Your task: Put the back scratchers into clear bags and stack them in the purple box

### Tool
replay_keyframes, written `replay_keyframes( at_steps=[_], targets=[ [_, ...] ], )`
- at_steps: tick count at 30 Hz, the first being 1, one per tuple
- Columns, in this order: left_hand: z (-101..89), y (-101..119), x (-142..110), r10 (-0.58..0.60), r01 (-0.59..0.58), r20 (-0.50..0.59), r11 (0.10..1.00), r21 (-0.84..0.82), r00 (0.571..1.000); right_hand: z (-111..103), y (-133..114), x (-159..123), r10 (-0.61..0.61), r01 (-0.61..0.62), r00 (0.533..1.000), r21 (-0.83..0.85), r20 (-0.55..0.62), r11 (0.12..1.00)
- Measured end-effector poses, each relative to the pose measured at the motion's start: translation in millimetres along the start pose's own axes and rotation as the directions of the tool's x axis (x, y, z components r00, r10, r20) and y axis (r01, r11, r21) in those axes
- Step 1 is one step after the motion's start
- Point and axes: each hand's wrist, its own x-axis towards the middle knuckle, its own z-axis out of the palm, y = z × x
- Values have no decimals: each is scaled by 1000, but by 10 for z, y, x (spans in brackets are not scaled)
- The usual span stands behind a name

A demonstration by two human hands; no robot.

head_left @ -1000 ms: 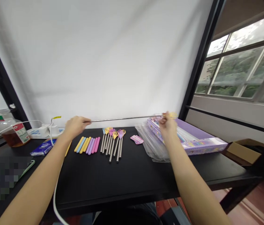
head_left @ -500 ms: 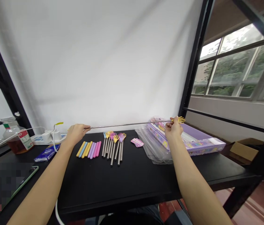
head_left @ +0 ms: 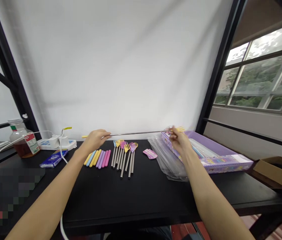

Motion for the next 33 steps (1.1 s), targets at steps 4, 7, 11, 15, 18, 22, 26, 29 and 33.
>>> replay_keyframes(
  at_steps=[4, 7, 11, 15, 18, 22, 26, 29, 33],
  targets=[
    [171, 477, 123, 141, -140, -28, 990, 14, 990, 292, 329, -278, 210, -122, 925, -274, 317, 954],
    [249, 677, 141, 147, -148, -26, 989, -10, 989, 416, 462, -425, 214, -104, 882, -269, 420, 957],
    [299, 793, 131, 168, -168, -8, 986, -6, 986, 447, 522, -527, 227, -86, 861, -308, 456, 948],
    [328, 951, 187, 192, -191, 7, 980, -62, 981, 530, 616, -651, 247, -41, 806, -364, 539, 930],
    [303, 1051, 236, 171, -172, -14, 980, -102, 985, 609, 662, -708, 201, -2, 810, -340, 552, 941],
    [267, 1098, 248, 156, -155, 8, 983, -103, 988, 653, 682, -729, 192, 3, 822, -341, 536, 940],
    [205, 856, 216, 76, -64, 99, 991, -116, 992, 614, 585, -604, 136, 15, 869, -300, 476, 954],
    [40, 369, 116, -176, 174, 116, 984, 25, 978, 415, 292, -313, -26, 71, 968, -175, 249, 982],
    [-200, -259, -105, -477, 458, 35, 860, 224, 878, 3, -136, 75, -175, 213, 869, 31, -462, 976]
  ],
)
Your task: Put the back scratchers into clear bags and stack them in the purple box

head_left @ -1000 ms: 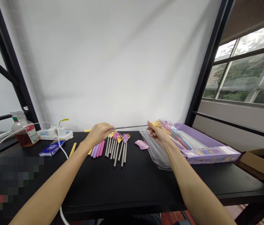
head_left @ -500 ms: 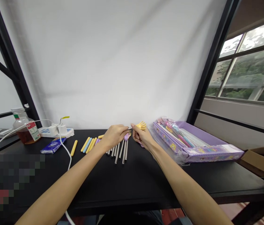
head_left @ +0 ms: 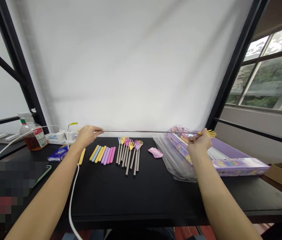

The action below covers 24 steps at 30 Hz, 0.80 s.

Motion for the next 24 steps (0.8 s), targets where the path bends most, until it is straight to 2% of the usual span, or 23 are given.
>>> replay_keyframes(
  at_steps=[1, 3, 9, 11, 14, 18, 21, 23, 24],
  targets=[
    [-10, -96, 1, -8, 8, 21, 1000, 10, 1000, -37, -45, 86, 4, -2, 998, 29, -59, 1000],
    [-19, -180, -8, -14, 13, 40, 1000, 9, 999, -86, -76, 160, 0, 6, 996, 62, -89, 998],
    [-30, -120, -38, -17, 19, 38, 999, -42, 999, -83, -2, 75, -76, 74, 995, 45, 57, 996],
    [-22, -132, -38, -9, 11, 36, 999, -47, 999, -89, -3, 65, -92, 88, 993, 58, 74, 994],
    [6, -176, -30, 57, -57, -9, 995, -84, 998, -122, -37, 76, -85, 81, 995, 72, 59, 994],
    [31, -143, -19, 177, -198, -138, 968, -157, 974, -141, -63, 70, -75, 70, 994, 71, 77, 995],
    [53, 103, -36, 275, -303, -162, 935, -183, 948, -72, 51, -88, -30, 24, 965, 25, 261, 999],
    [91, 371, -65, 388, -406, -130, 897, -173, 912, 0, 209, -306, 47, -33, 885, -37, 463, 999],
    [117, 516, -84, 446, -462, -128, 875, -144, 886, 34, 302, -438, 95, -59, 823, -82, 560, 995]
  ],
)
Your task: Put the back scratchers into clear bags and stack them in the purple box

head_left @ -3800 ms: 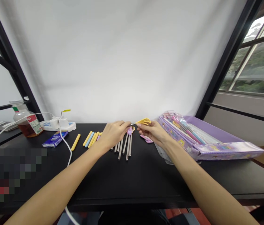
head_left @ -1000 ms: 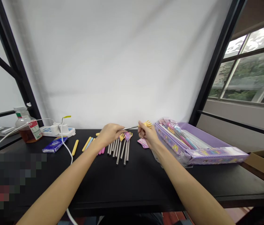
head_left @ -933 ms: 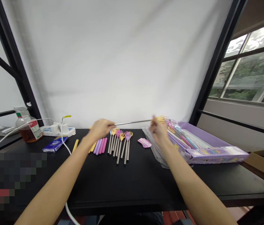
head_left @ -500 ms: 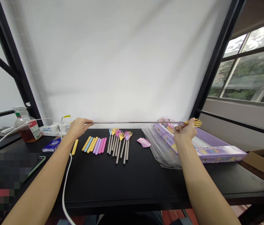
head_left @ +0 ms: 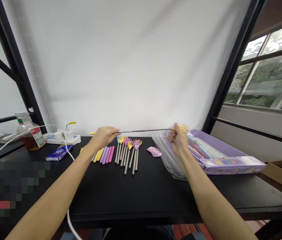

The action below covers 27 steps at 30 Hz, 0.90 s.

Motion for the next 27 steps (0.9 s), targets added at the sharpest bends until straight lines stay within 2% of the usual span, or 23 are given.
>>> replay_keyframes(
  at_steps=[3, 7, 9, 14, 18, 20, 21, 22, 23, 24, 25, 26, 27],
  targets=[
    [142, 362, 94, 182, -182, 10, 982, 53, 983, 283, 268, -264, 118, -104, 965, -72, 236, 992],
    [214, 684, 126, 275, -275, 10, 959, 70, 961, 462, 437, -496, 126, -81, 927, -139, 353, 987],
    [206, 788, 136, 279, -280, 14, 958, 62, 960, 494, 453, -545, 123, -58, 910, -171, 396, 984],
    [179, 877, 170, 237, -237, 11, 971, 13, 971, 540, 481, -602, 117, -39, 895, -187, 431, 982],
    [165, 780, 155, 199, -196, 60, 979, -50, 978, 557, 499, -571, 141, -35, 893, -245, 428, 969],
    [108, 618, 125, 105, -101, 101, 994, -45, 989, 505, 405, -448, 134, -65, 932, -210, 338, 976],
    [65, 497, 101, 28, -26, 122, 999, -20, 992, 446, 319, -354, 115, -75, 964, -172, 238, 982],
    [15, 353, 70, -71, 68, 149, 997, 25, 986, 363, 211, -244, 84, -73, 993, -129, 83, 989],
    [-36, 195, 34, -181, 167, 186, 982, 91, 966, 257, 87, -126, 37, -46, 994, -88, -99, 995],
    [-83, 33, -7, -320, 289, 186, 941, 179, 929, 136, -41, -9, -11, -10, 953, -68, -303, 998],
    [-122, -119, -48, -420, 374, 171, 895, 244, 891, 8, -161, 97, -47, 14, 883, -74, -467, 997],
    [-149, -251, -87, -487, 434, 146, 853, 290, 861, -114, -264, 185, -96, 53, 801, -91, -592, 994],
    [-165, -355, -120, -531, 470, 137, 822, 320, 836, -221, -343, 250, -107, 61, 748, -92, -655, 994]
  ],
)
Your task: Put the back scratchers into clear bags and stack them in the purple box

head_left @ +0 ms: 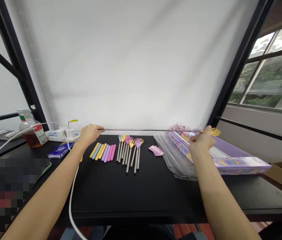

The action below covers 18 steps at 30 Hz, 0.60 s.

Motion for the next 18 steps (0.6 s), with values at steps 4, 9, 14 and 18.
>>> replay_keyframes(
  at_steps=[4, 9, 14, 18],
  targets=[
    [55, -140, 26, -24, 24, 8, 999, 27, 1000, -93, -62, 166, 53, -52, 996, 7, -70, 999],
    [36, -133, -15, 7, -6, -30, 999, 34, 1000, -49, -13, 62, -15, 15, 1000, 19, 15, 1000],
    [65, -176, -22, 63, -62, -77, 998, 10, 995, -64, 17, 94, -51, 49, 993, 17, 104, 999],
    [134, -219, 9, 133, -138, -141, 990, -29, 981, -102, 37, 161, -56, 53, 992, 25, 111, 998]
  ],
)
